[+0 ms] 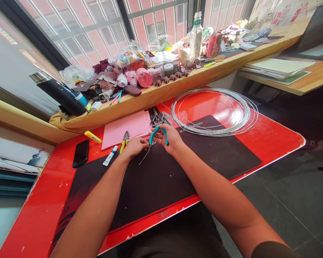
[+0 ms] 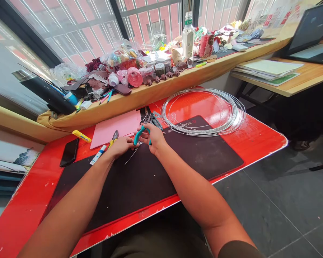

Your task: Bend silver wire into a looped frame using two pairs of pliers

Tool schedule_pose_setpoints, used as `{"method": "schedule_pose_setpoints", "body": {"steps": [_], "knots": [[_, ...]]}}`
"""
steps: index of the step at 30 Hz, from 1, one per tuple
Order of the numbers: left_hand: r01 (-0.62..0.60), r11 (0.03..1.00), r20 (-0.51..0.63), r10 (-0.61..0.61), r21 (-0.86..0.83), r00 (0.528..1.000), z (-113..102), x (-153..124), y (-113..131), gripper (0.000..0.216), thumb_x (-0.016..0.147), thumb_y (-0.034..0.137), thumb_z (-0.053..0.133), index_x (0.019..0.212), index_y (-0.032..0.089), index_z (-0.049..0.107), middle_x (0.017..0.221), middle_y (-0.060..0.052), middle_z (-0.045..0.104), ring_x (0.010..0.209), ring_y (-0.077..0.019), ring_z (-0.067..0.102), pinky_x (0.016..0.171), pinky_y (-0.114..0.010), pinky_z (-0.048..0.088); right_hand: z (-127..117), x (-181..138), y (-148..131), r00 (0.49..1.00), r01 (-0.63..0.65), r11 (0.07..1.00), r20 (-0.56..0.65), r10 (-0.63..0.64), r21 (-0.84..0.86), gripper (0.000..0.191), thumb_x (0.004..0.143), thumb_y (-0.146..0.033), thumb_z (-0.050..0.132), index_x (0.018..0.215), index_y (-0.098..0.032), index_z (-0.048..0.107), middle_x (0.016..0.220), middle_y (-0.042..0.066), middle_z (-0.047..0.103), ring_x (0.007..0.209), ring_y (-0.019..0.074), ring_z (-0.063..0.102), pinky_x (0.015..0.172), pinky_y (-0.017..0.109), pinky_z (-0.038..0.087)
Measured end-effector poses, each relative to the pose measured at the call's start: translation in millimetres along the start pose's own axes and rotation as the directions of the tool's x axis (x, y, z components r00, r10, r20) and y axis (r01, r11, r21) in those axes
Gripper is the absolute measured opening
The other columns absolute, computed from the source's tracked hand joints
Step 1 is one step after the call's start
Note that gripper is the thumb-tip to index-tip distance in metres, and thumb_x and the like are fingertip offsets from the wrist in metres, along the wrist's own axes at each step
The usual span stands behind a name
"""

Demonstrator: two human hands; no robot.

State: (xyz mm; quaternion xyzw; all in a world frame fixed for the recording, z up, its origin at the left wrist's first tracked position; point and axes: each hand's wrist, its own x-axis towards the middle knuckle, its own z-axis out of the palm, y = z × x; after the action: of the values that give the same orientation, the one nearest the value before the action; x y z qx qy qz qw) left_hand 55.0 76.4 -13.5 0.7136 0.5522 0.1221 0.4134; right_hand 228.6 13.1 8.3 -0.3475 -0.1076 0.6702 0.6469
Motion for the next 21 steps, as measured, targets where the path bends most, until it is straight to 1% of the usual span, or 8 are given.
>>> {"method": "schedule_pose_setpoints", "body": {"steps": [3, 6, 9, 11, 13, 16, 19, 21], "knots": [[-0.044, 0.995, -0.048, 0.04, -0.092, 0.998, 2.5, -2.0, -1.7, 0.027, 0.064, 0.044, 0.079, 0.061, 0.019, 0.071, 0.059, 0.0, 0.065, 0.062, -0.0174, 0.054, 0.06, -0.028, 0.035, -0.7, -0.4, 0.4, 1.0, 0.002, 1.0, -0.005, -0.002, -0.015, 0.012, 0.082, -0.017, 0.057, 0.091, -0.02, 0.064, 0.076, 0.002, 0.072, 0.07, 0.0202, 0.074, 0.067, 0.034, 0.061], [-0.11, 0.964, -0.121, 0.082, -0.242, 0.989, 1.8, -4.0, -3.1, 0.04, 0.067, 0.058, 0.076, 0.071, 0.018, 0.07, 0.067, -0.002, 0.068, 0.065, -0.0168, 0.055, 0.063, -0.028, 0.039, -1.1, -1.0, 1.4, 1.0, 0.005, 1.0, 0.007, -0.005, -0.031, 0.012, 0.081, -0.018, 0.058, 0.091, -0.02, 0.064, 0.076, 0.002, 0.073, 0.071, 0.021, 0.074, 0.067, 0.034, 0.061], [-0.174, 0.895, -0.2, 0.098, -0.411, 0.975, -2.2, -9.8, -6.2, 0.051, 0.07, 0.067, 0.071, 0.08, 0.018, 0.066, 0.082, -0.006, 0.073, 0.066, -0.0154, 0.059, 0.063, -0.027, 0.042, -1.0, -2.2, 4.6, 1.0, 0.006, 0.998, 0.025, -0.004, -0.061, 0.016, 0.079, -0.019, 0.062, 0.094, -0.02, 0.066, 0.078, 0.003, 0.074, 0.073, 0.022, 0.075, 0.069, 0.034, 0.061], [-0.191, 0.838, -0.228, 0.082, -0.51, 0.97, -5.1, -17.3, -10.0, 0.052, 0.072, 0.068, 0.071, 0.083, 0.019, 0.061, 0.082, -0.006, 0.074, 0.06, -0.0136, 0.058, 0.058, -0.026, 0.041, -0.5, -3.4, 8.4, 0.999, -0.002, 0.996, 0.047, 0.006, -0.087, 0.016, 0.078, -0.02, 0.063, 0.094, -0.02, 0.066, 0.078, 0.002, 0.073, 0.073, 0.0222, 0.075, 0.068, 0.034, 0.06], [-0.194, 0.781, -0.24, 0.059, -0.594, 0.969, -7.5, -27.2, -14.8, 0.05, 0.071, 0.065, 0.075, 0.084, 0.019, 0.058, 0.076, -0.003, 0.072, 0.052, -0.0118, 0.056, 0.052, -0.025, 0.037, 0.2, -5.3, 13.4, 0.997, -0.017, 0.993, 0.071, 0.026, -0.118, 0.015, 0.078, -0.021, 0.065, 0.093, -0.019, 0.067, 0.079, 0.003, 0.074, 0.072, 0.0221, 0.074, 0.069, 0.035, 0.059], [-0.195, 0.684, -0.259, 0.008, -0.703, 0.966, -9.6, -43.0, -22.8, 0.047, 0.068, 0.056, 0.083, 0.085, 0.019, 0.059, 0.072, 0.0, 0.069, 0.051, -0.0102, 0.055, 0.049, -0.023, 0.036, 1.7, -9.3, 21.7, 0.987, -0.058, 0.983, 0.135, 0.082, -0.171, 0.016, 0.08, -0.025, 0.066, 0.095, -0.019, 0.067, 0.079, 0.004, 0.074, 0.075, 0.0244, 0.075, 0.07, 0.037, 0.059], [-0.197, 0.578, -0.271, -0.044, -0.792, 0.962, -10.6, -55.4, -30.4, 0.046, 0.065, 0.047, 0.088, 0.088, 0.019, 0.061, 0.078, -0.001, 0.07, 0.057, -0.0104, 0.059, 0.053, -0.023, 0.041, 2.6, -13.6, 29.4, 0.964, -0.08, 0.954, 0.22, 0.147, -0.288, 0.019, 0.082, -0.029, 0.068, 0.098, -0.02, 0.067, 0.084, 0.005, 0.074, 0.079, 0.0255, 0.076, 0.073, 0.038, 0.059], [-0.195, 0.513, -0.266, -0.069, -0.836, 0.961, -11.2, -60.3, -34.7, 0.045, 0.062, 0.04, 0.091, 0.09, 0.019, 0.062, 0.083, -0.002, 0.071, 0.062, -0.0112, 0.062, 0.056, -0.023, 0.045, 2.8, -15.7, 33.7, 0.949, -0.081, 0.925, 0.255, 0.185, -0.373, 0.021, 0.082, -0.031, 0.07, 0.1, -0.02, 0.068, 0.087, 0.006, 0.075, 0.081, 0.0257, 0.076, 0.073, 0.038, 0.06]]}}
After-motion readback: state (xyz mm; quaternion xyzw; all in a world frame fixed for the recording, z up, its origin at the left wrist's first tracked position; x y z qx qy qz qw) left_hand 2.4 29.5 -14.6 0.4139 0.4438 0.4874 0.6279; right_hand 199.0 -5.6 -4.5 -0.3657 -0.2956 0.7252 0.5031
